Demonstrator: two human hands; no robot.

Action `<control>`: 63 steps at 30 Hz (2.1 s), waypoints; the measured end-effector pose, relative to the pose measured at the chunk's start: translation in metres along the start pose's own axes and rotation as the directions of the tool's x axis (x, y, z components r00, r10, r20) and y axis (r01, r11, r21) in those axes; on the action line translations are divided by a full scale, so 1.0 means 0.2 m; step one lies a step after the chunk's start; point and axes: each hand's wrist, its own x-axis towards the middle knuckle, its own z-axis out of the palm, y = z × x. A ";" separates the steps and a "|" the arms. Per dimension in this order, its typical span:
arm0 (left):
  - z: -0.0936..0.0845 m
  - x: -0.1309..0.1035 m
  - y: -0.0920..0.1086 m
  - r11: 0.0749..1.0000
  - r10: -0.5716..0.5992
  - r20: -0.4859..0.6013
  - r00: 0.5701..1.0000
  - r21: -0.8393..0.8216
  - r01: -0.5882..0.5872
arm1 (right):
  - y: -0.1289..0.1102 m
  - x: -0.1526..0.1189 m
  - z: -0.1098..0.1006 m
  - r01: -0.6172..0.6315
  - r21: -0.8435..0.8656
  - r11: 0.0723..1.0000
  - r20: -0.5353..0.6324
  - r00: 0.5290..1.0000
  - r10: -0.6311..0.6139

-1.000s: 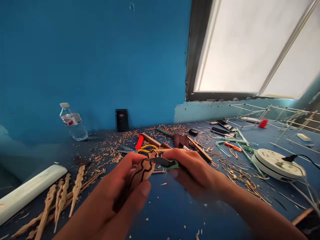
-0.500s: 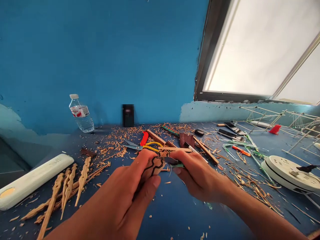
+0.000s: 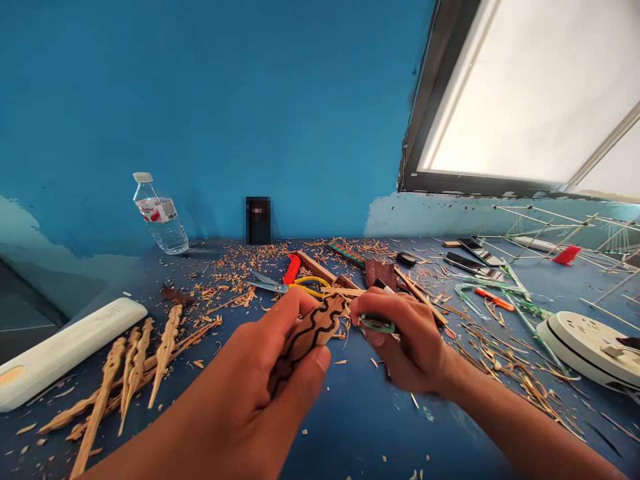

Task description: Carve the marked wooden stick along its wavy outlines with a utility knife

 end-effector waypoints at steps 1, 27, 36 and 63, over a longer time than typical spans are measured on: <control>0.01 0.00 0.01 1.000 0.003 0.026 1.000 -0.013 -0.003 | -0.01 0.01 0.00 0.058 -0.089 0.994 0.013 0.998 -0.057; 0.11 0.03 0.00 0.958 0.157 -0.085 0.984 0.254 -0.131 | -0.12 -0.06 0.09 0.063 -0.569 0.820 0.049 0.998 -0.043; 0.13 0.11 -0.05 0.981 -0.003 0.000 1.000 0.193 0.003 | -0.07 -0.06 0.15 -0.102 -0.640 0.762 0.038 0.986 0.164; 0.16 -0.19 -0.58 0.320 0.288 0.370 0.883 0.832 -0.453 | 0.00 -0.30 0.15 -0.751 -0.081 0.655 0.470 0.551 0.690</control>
